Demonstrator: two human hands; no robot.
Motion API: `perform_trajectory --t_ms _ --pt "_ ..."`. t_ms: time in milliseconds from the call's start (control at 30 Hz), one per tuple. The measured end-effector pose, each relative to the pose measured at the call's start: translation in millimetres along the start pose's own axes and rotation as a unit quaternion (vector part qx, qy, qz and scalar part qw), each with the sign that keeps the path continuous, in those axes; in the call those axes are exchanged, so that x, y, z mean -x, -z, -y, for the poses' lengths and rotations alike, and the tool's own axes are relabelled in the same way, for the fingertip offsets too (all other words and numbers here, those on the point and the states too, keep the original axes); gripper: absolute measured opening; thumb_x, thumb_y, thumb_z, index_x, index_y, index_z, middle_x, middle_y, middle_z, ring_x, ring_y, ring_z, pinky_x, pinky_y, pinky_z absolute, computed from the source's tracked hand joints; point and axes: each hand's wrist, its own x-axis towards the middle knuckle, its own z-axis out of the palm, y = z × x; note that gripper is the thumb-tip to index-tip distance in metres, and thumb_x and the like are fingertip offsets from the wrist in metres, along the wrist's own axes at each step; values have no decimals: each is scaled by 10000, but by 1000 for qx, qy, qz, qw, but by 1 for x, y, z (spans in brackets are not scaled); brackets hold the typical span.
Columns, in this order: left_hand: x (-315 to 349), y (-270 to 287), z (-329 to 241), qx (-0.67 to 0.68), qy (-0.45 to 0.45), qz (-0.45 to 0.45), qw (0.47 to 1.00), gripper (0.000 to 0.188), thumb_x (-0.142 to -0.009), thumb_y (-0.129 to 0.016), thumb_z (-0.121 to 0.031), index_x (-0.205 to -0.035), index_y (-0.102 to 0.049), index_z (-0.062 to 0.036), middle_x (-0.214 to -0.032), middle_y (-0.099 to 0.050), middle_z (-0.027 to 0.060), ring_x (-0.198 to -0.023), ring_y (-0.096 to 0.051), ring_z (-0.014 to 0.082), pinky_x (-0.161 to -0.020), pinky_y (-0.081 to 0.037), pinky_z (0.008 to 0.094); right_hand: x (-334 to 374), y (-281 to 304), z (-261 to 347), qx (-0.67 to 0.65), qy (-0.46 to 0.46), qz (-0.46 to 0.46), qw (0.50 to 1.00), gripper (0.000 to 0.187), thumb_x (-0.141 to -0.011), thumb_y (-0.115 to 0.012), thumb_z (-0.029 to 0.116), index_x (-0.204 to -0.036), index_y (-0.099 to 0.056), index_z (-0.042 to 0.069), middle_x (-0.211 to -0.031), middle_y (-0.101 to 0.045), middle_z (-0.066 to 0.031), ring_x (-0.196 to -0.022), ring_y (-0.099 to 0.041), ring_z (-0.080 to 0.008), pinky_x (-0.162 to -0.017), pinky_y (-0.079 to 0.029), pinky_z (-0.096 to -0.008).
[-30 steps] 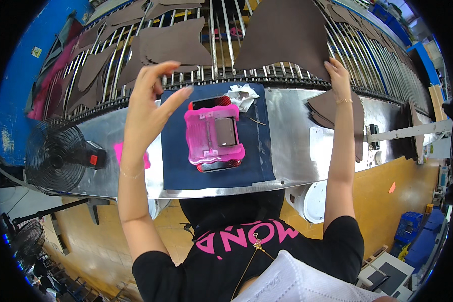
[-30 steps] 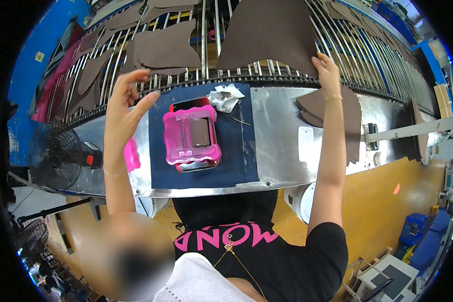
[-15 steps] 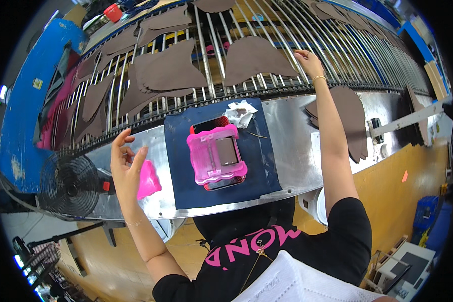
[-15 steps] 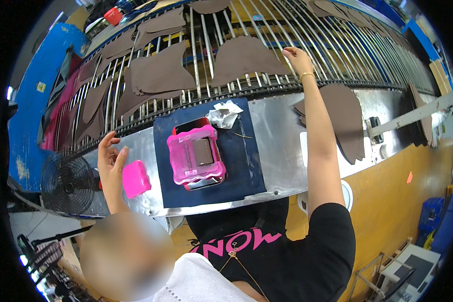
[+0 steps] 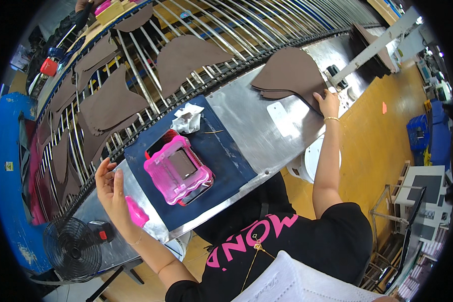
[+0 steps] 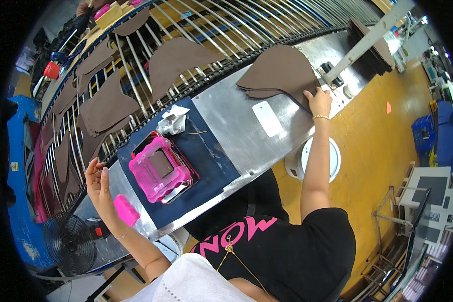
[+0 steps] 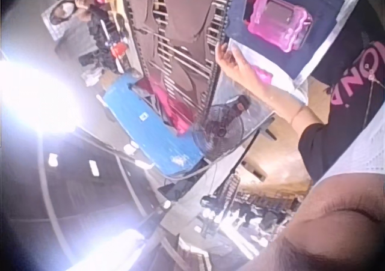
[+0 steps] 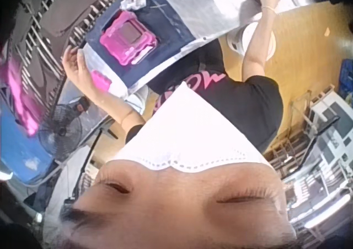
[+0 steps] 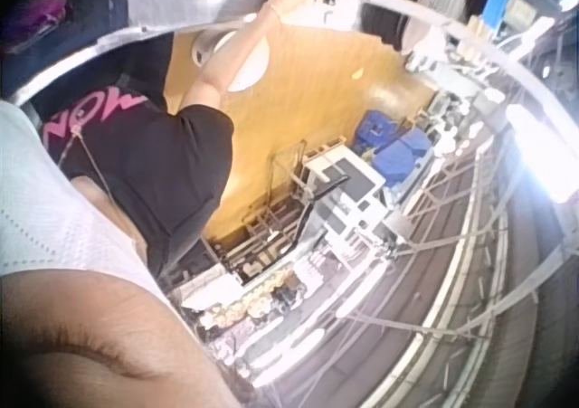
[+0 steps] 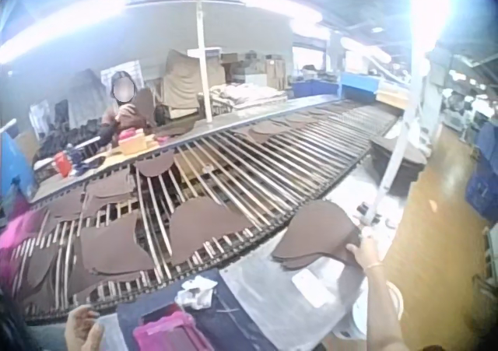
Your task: The person repeatedly picks up brown fabric pieces from a stack and places them onto a moving conveyor belt. The person handles the pieces one at a time, spacing them along the belt as it moves. A pink handheld device and a white container are visible on the work surface.
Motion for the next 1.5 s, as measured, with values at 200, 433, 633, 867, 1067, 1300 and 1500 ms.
perform_trajectory --t_ms 200,433,633,867,1067,1300,1500 --pt "10 0 -5 -17 4 2 1000 355 -890 -605 -68 -1234 -525 -38 -1026 -539 10 -739 -426 25 -625 -349 166 -11 7 10 -57 -36 33 997 486 -703 -786 319 -1032 -631 -2 -1039 -630 -182 -1015 -587 -309 -884 -461 -377" --pt "22 12 1 -25 33 -24 999 359 -897 -595 -69 -1246 -516 -39 -1024 -540 18 -762 -442 30 -652 -363 175 -16 5 5 -57 -70 36 995 581 -660 -815 360 -1036 -618 -37 -997 -652 -198 -940 -629 -297 -836 -480 -362" --pt "27 17 3 -34 17 -23 999 346 -899 -593 -75 -1236 -525 -36 -1029 -545 22 -778 -451 33 -673 -374 182 -16 26 11 -55 -45 71 995 625 -682 -797 342 -1118 -570 -45 -1006 -649 -190 -915 -638 -286 -812 -494 -355" --pt "21 15 -5 -36 13 -17 999 357 -880 -604 -58 -1231 -541 -64 -1039 -555 25 -766 -459 40 -683 -376 182 45 107 86 -193 14 89 977 317 -939 -495 172 -1239 -532 77 -843 -621 -176 -661 -645 -260 -484 -570 -346" --pt "15 -7 -27 -7 -19 -8 1000 405 -857 -615 -52 -1250 -520 -34 -1164 -550 62 -887 -521 84 -814 -433 225 102 176 165 -425 233 26 874 283 -950 -528 201 -1166 -537 20 -756 -647 -90 -516 -631 -139 -386 -468 -210" --pt "19 4 -48 147 -37 -106 983 267 -915 -595 -180 -1112 -555 -4 -1000 -636 131 -780 -612 136 -662 -479 249 189 130 259 -680 285 296 607 281 -955 -518 203 -1161 -460 21 -844 -634 -99 -493 -620 -148 -368 -469 -206" --pt "52 85 -61 52 -42 -218 974 178 -896 -625 -137 -978 -627 20 -705 -636 92 -567 -569 111 -484 -413 206 218 94 304 -595 458 289 594 322 -854 -658 151 -1110 -542 -6 -861 -663 -102 -780 -668 -185 -692 -504 -283"
